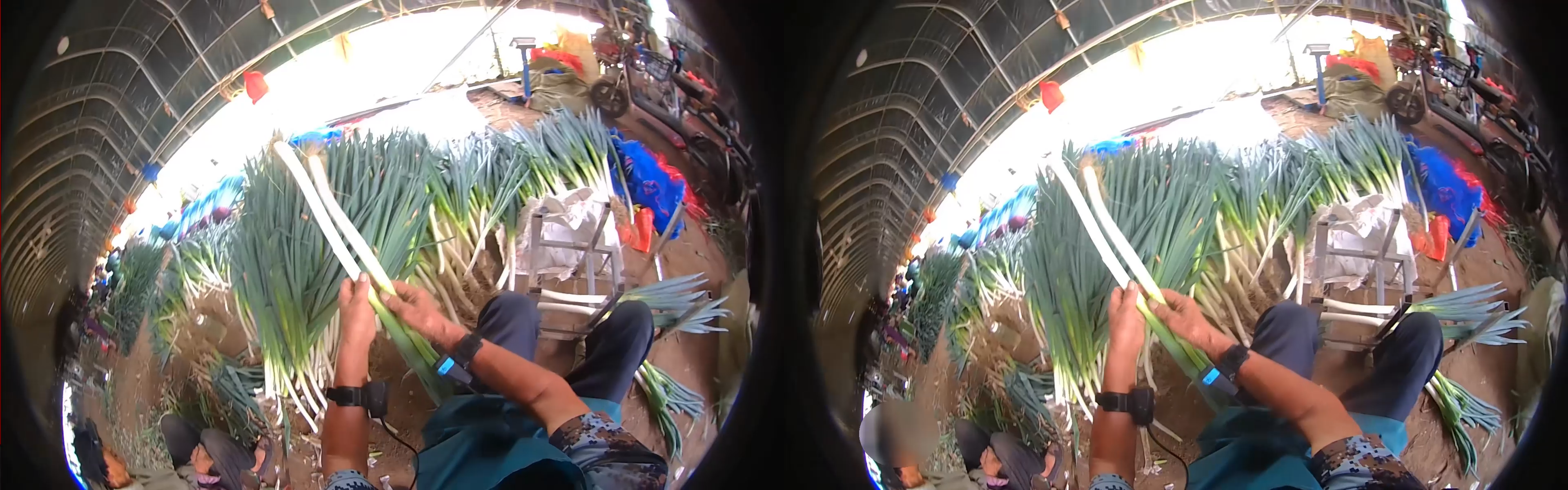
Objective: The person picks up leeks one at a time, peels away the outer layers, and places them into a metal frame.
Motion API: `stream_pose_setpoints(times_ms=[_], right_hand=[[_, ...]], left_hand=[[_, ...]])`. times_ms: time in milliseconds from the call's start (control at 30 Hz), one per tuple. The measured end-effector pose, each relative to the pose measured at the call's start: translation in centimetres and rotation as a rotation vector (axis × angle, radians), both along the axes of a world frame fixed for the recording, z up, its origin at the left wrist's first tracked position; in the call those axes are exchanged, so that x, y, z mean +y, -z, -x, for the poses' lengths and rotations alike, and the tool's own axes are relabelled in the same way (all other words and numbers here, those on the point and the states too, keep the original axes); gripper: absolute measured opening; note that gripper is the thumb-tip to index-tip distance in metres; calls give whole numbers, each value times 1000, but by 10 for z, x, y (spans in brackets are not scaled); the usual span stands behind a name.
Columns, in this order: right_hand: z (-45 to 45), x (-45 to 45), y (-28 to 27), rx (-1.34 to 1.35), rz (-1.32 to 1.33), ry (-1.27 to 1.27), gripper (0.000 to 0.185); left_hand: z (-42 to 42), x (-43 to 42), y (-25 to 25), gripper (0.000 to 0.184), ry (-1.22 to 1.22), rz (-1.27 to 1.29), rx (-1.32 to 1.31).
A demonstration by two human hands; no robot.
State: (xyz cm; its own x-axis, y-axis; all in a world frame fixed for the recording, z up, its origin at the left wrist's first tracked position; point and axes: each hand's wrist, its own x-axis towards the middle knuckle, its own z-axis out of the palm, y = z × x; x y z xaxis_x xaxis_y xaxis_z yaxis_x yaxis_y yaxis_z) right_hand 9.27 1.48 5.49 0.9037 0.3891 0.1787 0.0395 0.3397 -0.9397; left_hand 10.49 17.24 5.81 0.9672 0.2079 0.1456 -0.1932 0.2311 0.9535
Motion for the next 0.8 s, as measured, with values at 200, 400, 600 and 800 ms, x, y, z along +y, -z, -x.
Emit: stream_pose_setpoints(times_ms=[200, 400, 600, 800], right_hand=[[-9, -9, 45, -173, 180, 91, 43], [15, -13, 44, -12, 47, -12, 34], [12, -19, 47, 155, -179, -235, 31], [6, -23, 53, 42, -41, -164, 46]], left_hand=[[4, -41, 5, 32, -92, -108, 108], [-45, -4, -61, 36, 109, -161, -27], [-45, -13, -95, 40, 195, -78, -67], [-52, -30, -71, 32, 12, 31, -52]])
